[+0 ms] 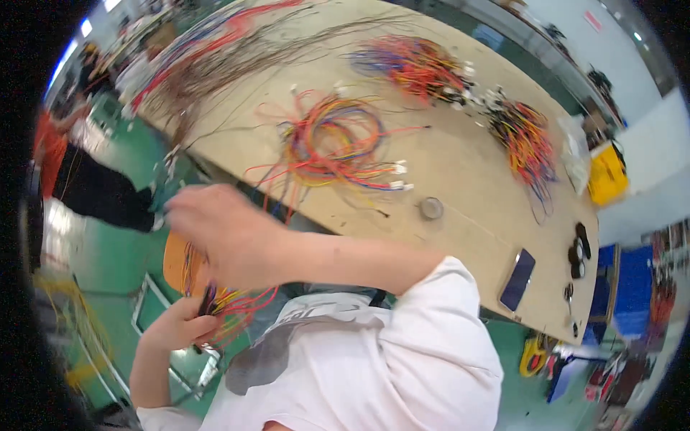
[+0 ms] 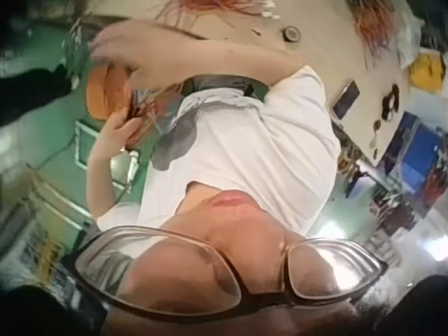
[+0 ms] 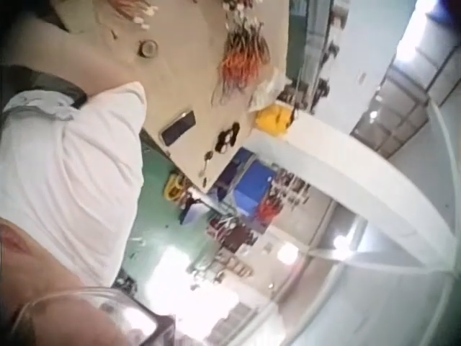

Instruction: Assembling a wiring harness by bundling color-coded wires and applying electrical tape near the connectors.

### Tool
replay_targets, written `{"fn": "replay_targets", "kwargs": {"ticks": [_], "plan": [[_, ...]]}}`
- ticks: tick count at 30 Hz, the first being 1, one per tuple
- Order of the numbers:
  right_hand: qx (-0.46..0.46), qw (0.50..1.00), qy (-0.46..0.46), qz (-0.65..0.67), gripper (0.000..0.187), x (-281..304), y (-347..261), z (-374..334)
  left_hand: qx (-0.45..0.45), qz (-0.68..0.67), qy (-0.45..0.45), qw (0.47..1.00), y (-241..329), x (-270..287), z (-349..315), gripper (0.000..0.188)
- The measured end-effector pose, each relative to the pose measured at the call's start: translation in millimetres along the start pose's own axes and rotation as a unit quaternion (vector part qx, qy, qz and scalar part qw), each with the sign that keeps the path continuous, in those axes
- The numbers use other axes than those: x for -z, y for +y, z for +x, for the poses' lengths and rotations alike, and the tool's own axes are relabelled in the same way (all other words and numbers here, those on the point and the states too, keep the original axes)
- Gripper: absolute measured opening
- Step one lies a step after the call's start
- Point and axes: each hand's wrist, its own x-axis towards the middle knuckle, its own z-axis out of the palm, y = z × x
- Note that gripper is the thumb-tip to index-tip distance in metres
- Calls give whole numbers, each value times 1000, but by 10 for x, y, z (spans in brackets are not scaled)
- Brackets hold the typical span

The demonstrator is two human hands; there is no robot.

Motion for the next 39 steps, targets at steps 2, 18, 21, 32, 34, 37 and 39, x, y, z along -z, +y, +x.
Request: {"fn": "replay_targets", "kwargs": {"ticks": [2, 18, 21, 32, 34, 37, 39], "plan": [[40, 992, -83, 82, 80, 49, -115, 31, -65, 135, -2, 989, 199, 45, 64, 15], [-117, 876, 27, -466, 33, 3146, -49, -260, -528, 698, 230, 425, 3565, -1070, 1197, 11], [-91, 769, 101, -624, 29, 3630, 65, -237, -619, 611, 319, 377, 3884, -1379, 1265, 20], [-545, 636, -21, -545, 35, 4184, 2013, -3087, -431, 491, 244, 717, 1190, -473, 1709, 40], [-516, 657, -31, -548, 36, 3758, 1964, -2795, -330, 401, 403, 753, 280, -7, 1674, 33], [-467, 693, -16, -549, 42, 4397, 1905, -3214, -242, 320, 592, 699, -948, 642, 1776, 21], [-303, 821, -77, -478, 48, 4535, 2100, -3301, -80, 279, 666, 687, -1649, 992, 1747, 31]]}}
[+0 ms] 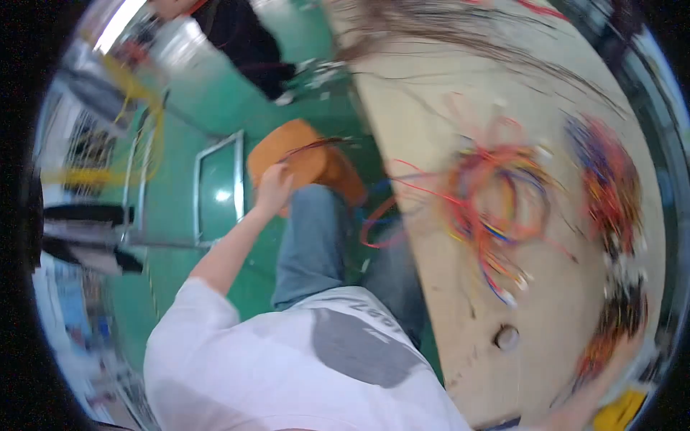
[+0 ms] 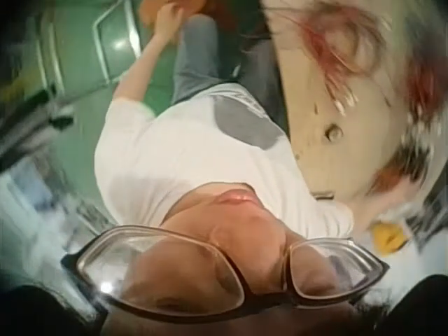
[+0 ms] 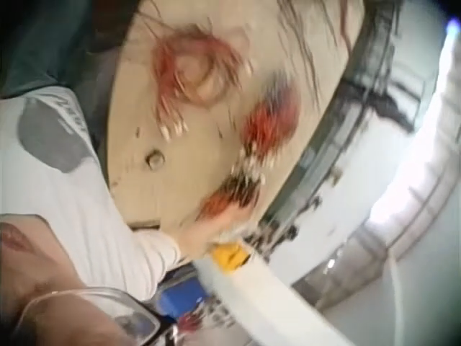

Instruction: Assembling a wiring harness by bundling color-coded wires and applying electrical tape near the connectors.

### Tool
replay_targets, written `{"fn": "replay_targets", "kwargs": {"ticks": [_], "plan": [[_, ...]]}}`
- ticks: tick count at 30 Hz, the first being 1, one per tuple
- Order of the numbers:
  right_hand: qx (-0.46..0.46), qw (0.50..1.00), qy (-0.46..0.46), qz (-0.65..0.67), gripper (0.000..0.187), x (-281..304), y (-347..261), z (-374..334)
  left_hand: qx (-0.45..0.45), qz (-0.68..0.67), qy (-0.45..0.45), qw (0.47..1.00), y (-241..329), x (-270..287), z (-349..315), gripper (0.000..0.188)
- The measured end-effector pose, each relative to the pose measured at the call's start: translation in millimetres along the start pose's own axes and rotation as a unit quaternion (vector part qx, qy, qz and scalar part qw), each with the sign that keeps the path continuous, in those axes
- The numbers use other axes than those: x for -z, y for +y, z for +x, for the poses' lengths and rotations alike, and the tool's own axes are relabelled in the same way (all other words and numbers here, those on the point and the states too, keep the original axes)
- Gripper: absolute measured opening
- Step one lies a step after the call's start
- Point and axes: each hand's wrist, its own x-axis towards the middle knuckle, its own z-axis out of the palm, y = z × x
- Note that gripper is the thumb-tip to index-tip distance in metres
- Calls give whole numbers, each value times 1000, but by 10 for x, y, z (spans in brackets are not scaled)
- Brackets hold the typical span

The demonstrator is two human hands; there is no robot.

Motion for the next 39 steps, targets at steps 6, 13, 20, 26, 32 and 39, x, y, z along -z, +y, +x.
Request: {"fn": "replay_targets", "kwargs": {"ticks": [6, 13, 20, 26, 32, 39], "plan": [[-304, 928, -156, -148, 43, -173, 399, -527, 57, 170, -121, 976, -839, -815, 582, 69], [-252, 961, -58, -94, 37, 346, -1333, -282, 16, 190, -204, 960, -917, -1588, 1148, 59], [-26, 999, -1, -24, 27, 308, -3566, 1008, 105, -162, -282, 940, -948, -1298, 1199, 20], [-8, 888, -221, 403, 31, -24, -5363, 920, 260, -559, -451, 645, -209, 770, 345, 20], [-104, 511, -323, 790, 49, -26, -5971, 682, 180, -609, -536, 556, 653, 1655, -545, 26], [-145, 525, -192, 817, 25, 294, -5322, -27, -55, -434, -580, 687, 1377, 1467, -1045, 16]]}}
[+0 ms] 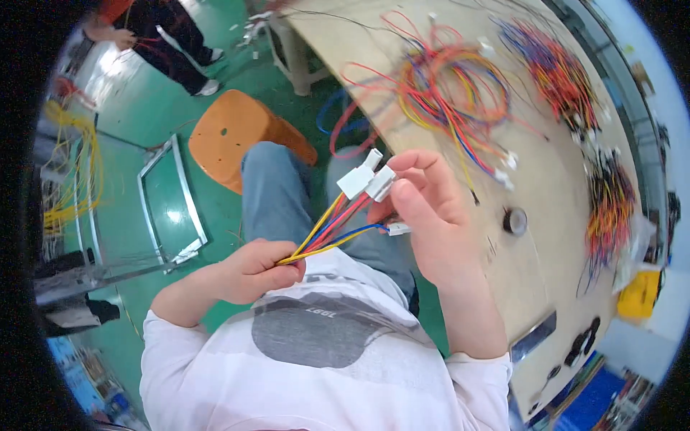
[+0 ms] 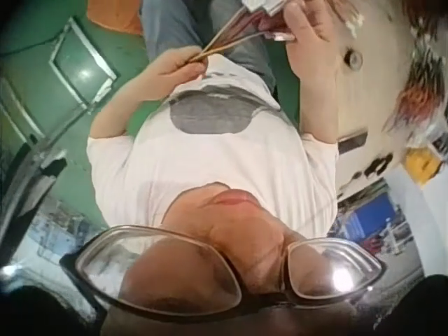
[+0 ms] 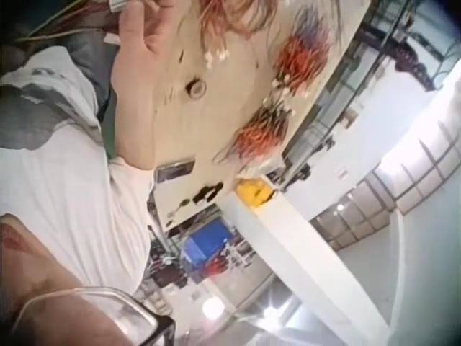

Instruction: Assembling a wiring harness by bundling color-coded wires and applying electrical tape near the connectors.

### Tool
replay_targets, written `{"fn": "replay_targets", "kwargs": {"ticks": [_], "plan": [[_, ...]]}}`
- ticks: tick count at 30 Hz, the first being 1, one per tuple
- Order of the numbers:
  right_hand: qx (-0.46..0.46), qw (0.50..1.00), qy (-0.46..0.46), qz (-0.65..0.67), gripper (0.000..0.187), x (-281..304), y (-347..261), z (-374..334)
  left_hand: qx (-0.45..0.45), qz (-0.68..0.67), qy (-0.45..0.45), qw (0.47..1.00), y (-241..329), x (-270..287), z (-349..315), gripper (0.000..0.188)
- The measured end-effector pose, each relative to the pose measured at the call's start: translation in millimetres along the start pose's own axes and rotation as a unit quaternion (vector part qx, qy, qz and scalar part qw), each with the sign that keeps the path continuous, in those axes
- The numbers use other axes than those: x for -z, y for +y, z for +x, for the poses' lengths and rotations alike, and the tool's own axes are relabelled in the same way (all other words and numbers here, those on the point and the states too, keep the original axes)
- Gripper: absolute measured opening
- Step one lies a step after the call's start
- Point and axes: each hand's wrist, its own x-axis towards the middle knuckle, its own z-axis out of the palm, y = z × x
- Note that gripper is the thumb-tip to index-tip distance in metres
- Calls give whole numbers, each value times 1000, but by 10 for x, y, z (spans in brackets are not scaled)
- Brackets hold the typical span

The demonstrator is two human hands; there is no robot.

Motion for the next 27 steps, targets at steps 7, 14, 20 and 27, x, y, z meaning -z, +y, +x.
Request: {"fn": "replay_targets", "kwargs": {"ticks": [7, 14, 20, 27], "plan": [[40, 995, 89, -32, 17, 382, 79, -548, 0, 50, 35, 998, -40, -490, 235, 16], [193, 967, 78, -145, 16, 503, 138, -777, 40, -109, 46, 992, -157, -651, 301, 20], [196, 931, 102, -291, 11, 451, 162, -749, 59, -115, 53, 990, -236, -635, 333, 16], [-105, 990, 25, 89, 13, 672, 304, -601, -20, -126, -1, 992, -273, -415, 270, 14]]}}
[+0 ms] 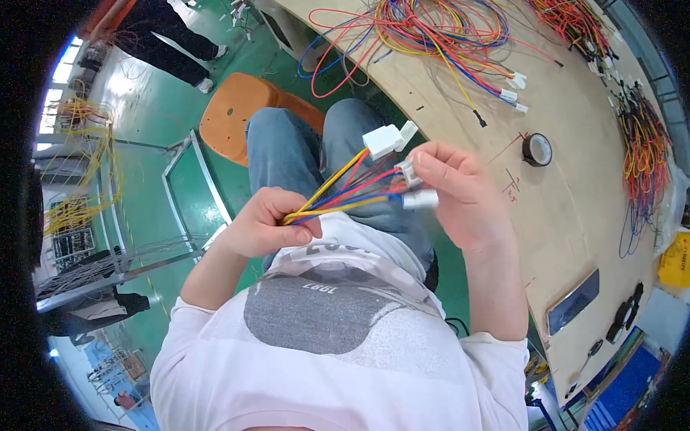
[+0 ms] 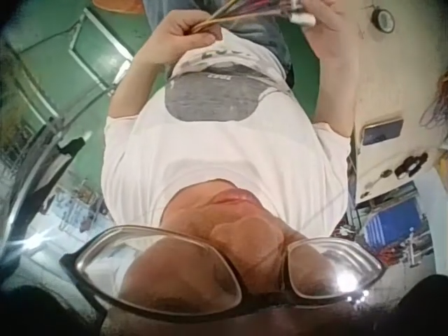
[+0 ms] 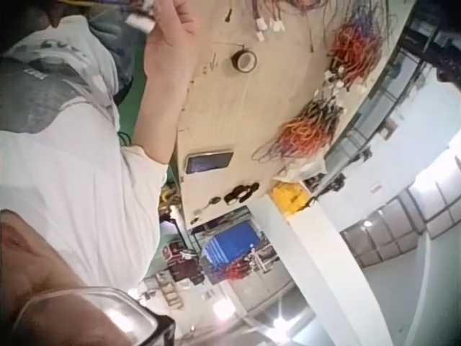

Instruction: Assembling a wiring harness by bundling color-coded wires and applying electrical tape near the connectors.

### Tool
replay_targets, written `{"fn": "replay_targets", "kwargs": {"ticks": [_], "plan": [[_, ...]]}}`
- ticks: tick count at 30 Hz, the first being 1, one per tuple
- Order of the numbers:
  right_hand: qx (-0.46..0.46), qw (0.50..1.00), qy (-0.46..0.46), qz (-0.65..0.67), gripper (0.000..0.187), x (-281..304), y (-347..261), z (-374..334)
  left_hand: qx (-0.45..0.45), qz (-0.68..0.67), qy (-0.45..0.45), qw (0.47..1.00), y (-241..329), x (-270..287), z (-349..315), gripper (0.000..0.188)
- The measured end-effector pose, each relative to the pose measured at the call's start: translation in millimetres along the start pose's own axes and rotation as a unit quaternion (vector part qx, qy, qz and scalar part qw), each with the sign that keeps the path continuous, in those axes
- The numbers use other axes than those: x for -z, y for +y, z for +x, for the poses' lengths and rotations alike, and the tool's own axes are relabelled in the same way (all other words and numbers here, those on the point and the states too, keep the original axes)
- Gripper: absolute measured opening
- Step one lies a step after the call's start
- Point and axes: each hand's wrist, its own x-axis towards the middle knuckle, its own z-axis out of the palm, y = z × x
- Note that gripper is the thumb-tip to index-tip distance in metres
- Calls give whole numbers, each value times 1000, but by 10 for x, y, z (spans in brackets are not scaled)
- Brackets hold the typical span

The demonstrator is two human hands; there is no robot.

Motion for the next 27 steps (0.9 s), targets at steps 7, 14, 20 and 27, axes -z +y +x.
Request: {"fn": "replay_targets", "kwargs": {"ticks": [7, 14, 20, 27], "plan": [[-13, 994, 23, 106, 11, 17, 307, 11, 6, -195, 116, 974, -206, -30, 118, 18], [42, 992, 107, 58, 12, -86, 351, 20, 40, -337, 57, 939, -260, 33, 267, 28], [65, 962, 114, -240, 8, -270, 307, 420, 62, -246, 86, 964, -169, 274, 148, 22], [166, 900, -8, -402, 18, -165, 599, 677, -72, 175, 172, 967, -366, 433, 249, 23]]}}
